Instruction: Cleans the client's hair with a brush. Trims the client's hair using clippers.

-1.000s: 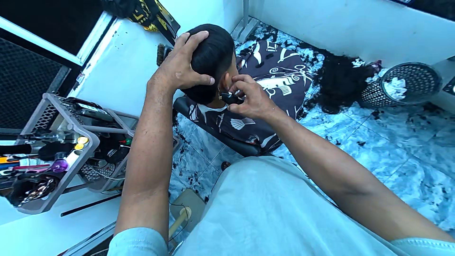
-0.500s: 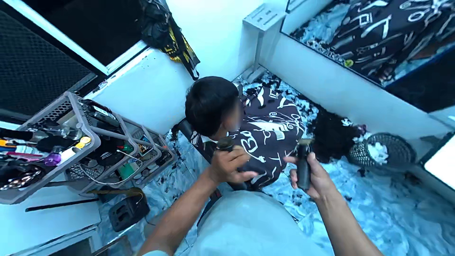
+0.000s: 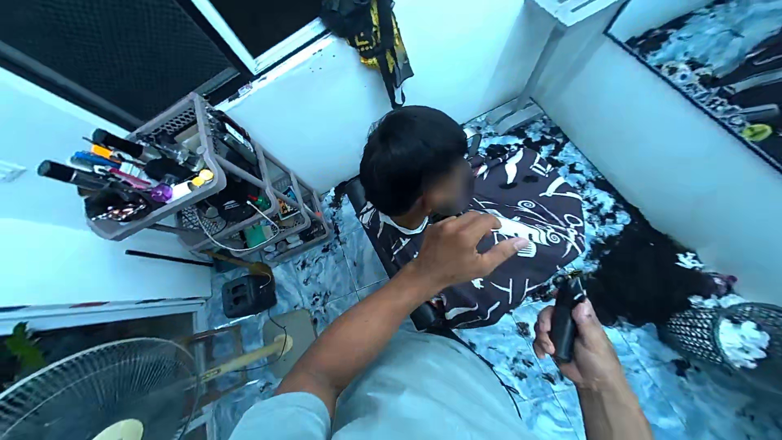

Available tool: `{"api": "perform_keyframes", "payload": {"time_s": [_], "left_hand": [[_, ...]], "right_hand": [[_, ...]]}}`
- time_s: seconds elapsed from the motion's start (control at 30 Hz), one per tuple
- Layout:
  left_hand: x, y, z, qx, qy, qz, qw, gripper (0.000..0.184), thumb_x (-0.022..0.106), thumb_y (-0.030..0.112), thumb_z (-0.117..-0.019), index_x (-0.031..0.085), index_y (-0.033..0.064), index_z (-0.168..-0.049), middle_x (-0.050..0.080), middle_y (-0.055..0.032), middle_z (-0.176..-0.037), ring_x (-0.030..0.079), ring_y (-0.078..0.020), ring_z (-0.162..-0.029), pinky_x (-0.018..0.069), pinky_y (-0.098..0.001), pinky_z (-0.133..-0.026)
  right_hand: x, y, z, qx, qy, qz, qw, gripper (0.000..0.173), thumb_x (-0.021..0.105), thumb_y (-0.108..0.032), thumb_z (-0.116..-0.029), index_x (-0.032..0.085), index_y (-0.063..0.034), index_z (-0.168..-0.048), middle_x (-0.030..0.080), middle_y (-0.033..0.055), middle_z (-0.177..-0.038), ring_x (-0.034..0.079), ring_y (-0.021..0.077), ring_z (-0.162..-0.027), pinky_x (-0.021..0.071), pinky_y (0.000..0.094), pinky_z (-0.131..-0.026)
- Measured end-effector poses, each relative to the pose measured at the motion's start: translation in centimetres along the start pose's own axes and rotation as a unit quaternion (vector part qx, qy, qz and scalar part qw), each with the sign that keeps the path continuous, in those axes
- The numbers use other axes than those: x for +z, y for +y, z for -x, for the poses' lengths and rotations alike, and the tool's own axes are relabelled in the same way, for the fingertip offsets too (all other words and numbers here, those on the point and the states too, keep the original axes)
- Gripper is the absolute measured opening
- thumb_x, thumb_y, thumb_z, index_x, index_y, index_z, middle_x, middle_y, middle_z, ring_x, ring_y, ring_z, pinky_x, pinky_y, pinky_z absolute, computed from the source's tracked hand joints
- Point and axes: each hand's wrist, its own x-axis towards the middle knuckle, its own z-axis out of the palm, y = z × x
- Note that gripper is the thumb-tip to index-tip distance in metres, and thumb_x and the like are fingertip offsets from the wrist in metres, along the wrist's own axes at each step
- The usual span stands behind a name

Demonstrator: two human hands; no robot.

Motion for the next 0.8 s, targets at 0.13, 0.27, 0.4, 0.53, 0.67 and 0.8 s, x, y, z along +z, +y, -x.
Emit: {"api": "perform_keyframes", "payload": {"time_s": [0.13, 0.27, 0.4, 0.53, 0.67, 0.8], "left_hand": [[-1.6, -8.1, 4.6, -0.028, 0.014, -0.009, 0.999, 0.031, 0.068, 0.033, -0.0968, 0.074, 0.0051, -0.085, 0.07, -0.0049, -0.076, 0.068, -0.0148, -0.069, 0.0603, -0.0386, -0.065], [-8.6, -10.6, 11.4, -0.176, -0.144, 0.096, 0.969, 0.048, 0.055, 0.042, -0.1038, 0.07, 0.0005, -0.085, 0.065, -0.0081, -0.07, 0.064, -0.0155, -0.065, 0.056, -0.038, -0.066], [-14.5, -15.9, 20.2, -0.336, 0.021, 0.233, 0.912, 0.043, 0.049, 0.035, -0.1081, 0.069, -0.0001, -0.093, 0.066, -0.0024, -0.07, 0.065, -0.0101, -0.06, 0.0599, -0.0301, -0.061], [-19.5, -24.1, 27.2, -0.451, 0.138, 0.235, 0.85, 0.038, 0.049, 0.032, -0.1083, 0.069, 0.0009, -0.099, 0.068, -0.0031, -0.075, 0.068, -0.0135, -0.067, 0.061, -0.0332, -0.069], [-25.3, -35.3, 32.5, -0.525, 0.117, 0.235, 0.81, 0.037, 0.051, 0.033, -0.1073, 0.068, 0.0003, -0.112, 0.071, -0.0097, -0.093, 0.071, -0.0183, -0.084, 0.0603, -0.038, -0.082], [-36.0, -43.1, 33.6, -0.56, 0.08, 0.152, 0.81, 0.039, 0.055, 0.032, -0.1057, 0.066, 0.0011, -0.128, 0.071, -0.0177, -0.117, 0.069, -0.0281, -0.11, 0.0539, -0.0507, -0.101]], "right_hand": [[1.6, -0.5, -0.6, -0.011, -0.1, 0.056, 0.993, 0.059, 0.06, -0.062, -0.096, 0.051, -0.021, -0.138, 0.065, 0.0021, -0.074, 0.06, 0.0143, -0.048, 0.054, 0.0304, -0.041], [6.4, -1.7, -0.6, -0.026, -0.213, 0.144, 0.966, 0.049, 0.066, -0.054, -0.0963, 0.058, -0.0302, -0.138, 0.071, -0.0005, -0.094, 0.066, 0.0109, -0.064, 0.0583, 0.0267, -0.054], [14.0, -0.1, -3.4, 0.001, -0.323, 0.154, 0.934, 0.042, 0.07, -0.04, -0.0974, 0.062, -0.0348, -0.139, 0.073, -0.0008, -0.107, 0.07, 0.011, -0.076, 0.0609, 0.026, -0.065], [24.0, 5.7, -7.4, 0.065, -0.313, 0.153, 0.935, 0.041, 0.067, -0.039, -0.0999, 0.059, -0.0345, -0.14, 0.074, 0.002, -0.109, 0.069, 0.0128, -0.072, 0.0603, 0.0284, -0.059], [38.6, 13.1, -12.9, 0.129, -0.239, 0.274, 0.923, 0.056, 0.065, -0.026, -0.0984, 0.041, -0.021, -0.149, 0.067, 0.0021, -0.095, 0.061, 0.014, -0.061, 0.0551, 0.0323, -0.049], [59.8, 17.8, -23.2, 0.031, -0.27, 0.308, 0.912, 0.057, 0.067, -0.034, -0.0962, 0.047, -0.0135, -0.146, 0.068, 0.0046, -0.091, 0.062, 0.0153, -0.056, 0.0569, 0.0326, -0.046]]}}
